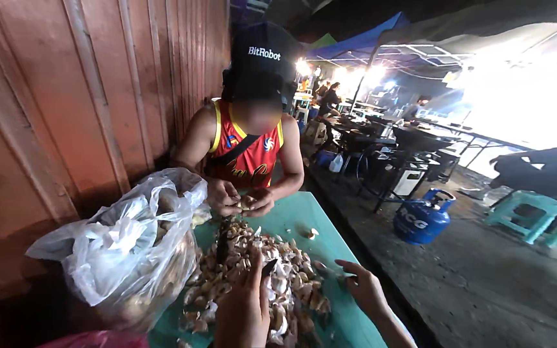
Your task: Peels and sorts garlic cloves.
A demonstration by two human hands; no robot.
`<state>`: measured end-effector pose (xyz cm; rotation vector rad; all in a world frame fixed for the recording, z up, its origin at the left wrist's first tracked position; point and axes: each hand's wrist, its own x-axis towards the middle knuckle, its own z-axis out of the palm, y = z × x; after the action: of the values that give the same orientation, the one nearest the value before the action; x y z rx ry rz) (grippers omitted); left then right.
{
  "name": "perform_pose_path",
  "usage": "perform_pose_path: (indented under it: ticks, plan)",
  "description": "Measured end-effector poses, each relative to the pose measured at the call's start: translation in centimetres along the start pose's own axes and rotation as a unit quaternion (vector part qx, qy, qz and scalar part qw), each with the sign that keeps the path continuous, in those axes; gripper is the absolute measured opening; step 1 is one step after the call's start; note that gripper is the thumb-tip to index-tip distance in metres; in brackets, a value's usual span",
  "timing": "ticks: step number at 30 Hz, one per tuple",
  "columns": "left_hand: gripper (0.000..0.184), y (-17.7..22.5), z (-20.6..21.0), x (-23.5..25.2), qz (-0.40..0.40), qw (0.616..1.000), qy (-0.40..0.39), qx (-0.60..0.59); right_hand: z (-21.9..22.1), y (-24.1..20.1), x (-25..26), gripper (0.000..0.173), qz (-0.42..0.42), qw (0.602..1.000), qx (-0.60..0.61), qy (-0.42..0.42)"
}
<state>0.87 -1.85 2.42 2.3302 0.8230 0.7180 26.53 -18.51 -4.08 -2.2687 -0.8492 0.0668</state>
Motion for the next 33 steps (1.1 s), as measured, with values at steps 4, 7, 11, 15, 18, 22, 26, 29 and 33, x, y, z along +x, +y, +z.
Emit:
perform_pose_path:
  ticks: [4, 7, 11, 15, 18, 22, 26, 29, 33]
  plan:
    - [0.049, -0.1, -0.5, 0.3, -0.021, 0.999, -0.028, -0.004, -0.6, -2.9, 0.2, 0.048, -0.053, 0.996, 0.005, 0.066]
    - [0.049, 0.0, -0.4, 0.1, -0.004, 1.0, -0.025, 0.001, -1.0, -4.8, -0.1, 0.041, -0.026, 0.998, -0.058, -0.023]
    - [0.047, 0.1, -0.4, 0.1, 0.002, 1.0, -0.018, -0.011, -1.3, -4.2, -0.4, 0.029, 0.041, 0.989, -0.116, -0.087]
    - [0.047, 0.2, -0.6, 0.1, -0.008, 0.999, -0.03, -0.012, -0.6, -1.1, -0.3, 0.016, 0.037, 0.996, -0.08, 0.0]
    - [0.046, 0.3, -0.5, 0.0, -0.005, 0.999, -0.04, -0.014, -0.3, 1.3, 1.3, 0.017, 0.052, 0.997, -0.044, 0.043]
    - [0.047, 0.3, -0.6, 0.1, -0.002, 0.999, -0.039, -0.021, 0.1, 0.2, 2.1, 0.024, 0.017, 0.995, -0.028, 0.09]
    - [0.045, 0.1, -0.4, 0.1, 0.011, 1.0, -0.014, -0.02, 2.0, -5.1, 1.1, 0.031, -0.04, 0.998, -0.025, 0.044]
    - [0.046, 0.1, 0.0, -0.1, 0.015, 1.0, -0.021, -0.014, 4.8, -6.6, 0.2, 0.044, 0.02, 0.997, -0.014, -0.072]
    - [0.046, 0.3, -0.5, 0.0, 0.006, 0.999, -0.021, -0.027, 7.5, -8.6, -1.8, 0.035, -0.012, 0.999, 0.03, -0.003]
